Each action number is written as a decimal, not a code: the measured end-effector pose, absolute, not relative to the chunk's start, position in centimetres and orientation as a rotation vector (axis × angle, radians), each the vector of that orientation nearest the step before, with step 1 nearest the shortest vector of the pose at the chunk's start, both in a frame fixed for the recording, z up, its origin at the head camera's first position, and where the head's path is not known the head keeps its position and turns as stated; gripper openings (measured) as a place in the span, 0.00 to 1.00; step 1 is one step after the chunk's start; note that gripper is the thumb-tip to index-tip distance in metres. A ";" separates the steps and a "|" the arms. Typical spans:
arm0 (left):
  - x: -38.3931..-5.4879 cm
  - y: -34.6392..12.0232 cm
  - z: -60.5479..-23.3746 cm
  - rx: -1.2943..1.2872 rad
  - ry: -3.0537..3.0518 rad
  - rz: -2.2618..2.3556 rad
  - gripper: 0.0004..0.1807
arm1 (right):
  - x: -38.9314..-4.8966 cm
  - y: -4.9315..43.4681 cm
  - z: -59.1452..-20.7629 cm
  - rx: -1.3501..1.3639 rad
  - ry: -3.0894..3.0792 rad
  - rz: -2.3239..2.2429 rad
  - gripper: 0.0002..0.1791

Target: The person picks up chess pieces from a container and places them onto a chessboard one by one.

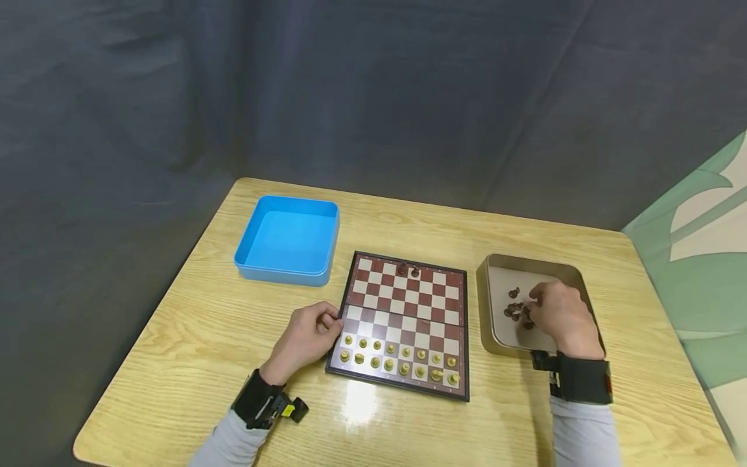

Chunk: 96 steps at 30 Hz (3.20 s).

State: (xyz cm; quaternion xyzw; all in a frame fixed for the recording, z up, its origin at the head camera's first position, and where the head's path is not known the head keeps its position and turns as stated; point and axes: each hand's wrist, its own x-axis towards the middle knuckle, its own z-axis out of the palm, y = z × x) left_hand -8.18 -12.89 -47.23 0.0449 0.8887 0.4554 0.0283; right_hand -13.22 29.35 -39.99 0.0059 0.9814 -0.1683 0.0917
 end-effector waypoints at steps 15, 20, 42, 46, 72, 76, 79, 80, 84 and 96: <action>-8.0 -12.8 -47.3 0.157 2.762 1.400 0.02 | -13.1 29.6 -41.4 0.096 2.903 -0.522 0.07; -7.9 -12.7 -47.4 0.153 2.758 1.402 0.02 | -13.1 29.5 -41.8 0.081 2.946 -0.533 0.06; -7.7 -12.8 -47.3 0.191 2.769 1.414 0.02 | -13.4 28.7 -41.3 -0.165 3.292 -0.664 0.03; -7.7 -12.9 -47.4 0.197 2.762 1.427 0.02 | -13.5 28.1 -40.9 -0.273 3.348 -0.739 0.05; -8.0 -12.7 -47.4 0.142 2.750 1.404 0.03 | -15.2 23.7 -41.7 -0.695 3.365 -1.025 0.06; -8.0 -12.7 -47.4 0.137 2.744 1.412 0.03 | -15.1 22.0 -40.7 -0.677 3.353 -1.020 0.06; -8.1 -12.7 -47.4 0.134 2.743 1.414 0.03 | -14.8 20.6 -39.5 -0.655 3.352 -1.007 0.05; -8.1 -12.7 -47.4 0.133 2.742 1.414 0.03 | -14.8 20.3 -39.3 -0.655 3.349 -1.007 0.05; -8.1 -12.7 -47.5 0.134 2.742 1.410 0.03 | -15.2 19.3 -39.1 -0.668 3.352 -1.000 0.04; -8.1 -12.8 -47.5 0.135 2.765 1.375 0.03 | -16.3 17.3 -39.6 -0.723 3.357 -1.049 0.04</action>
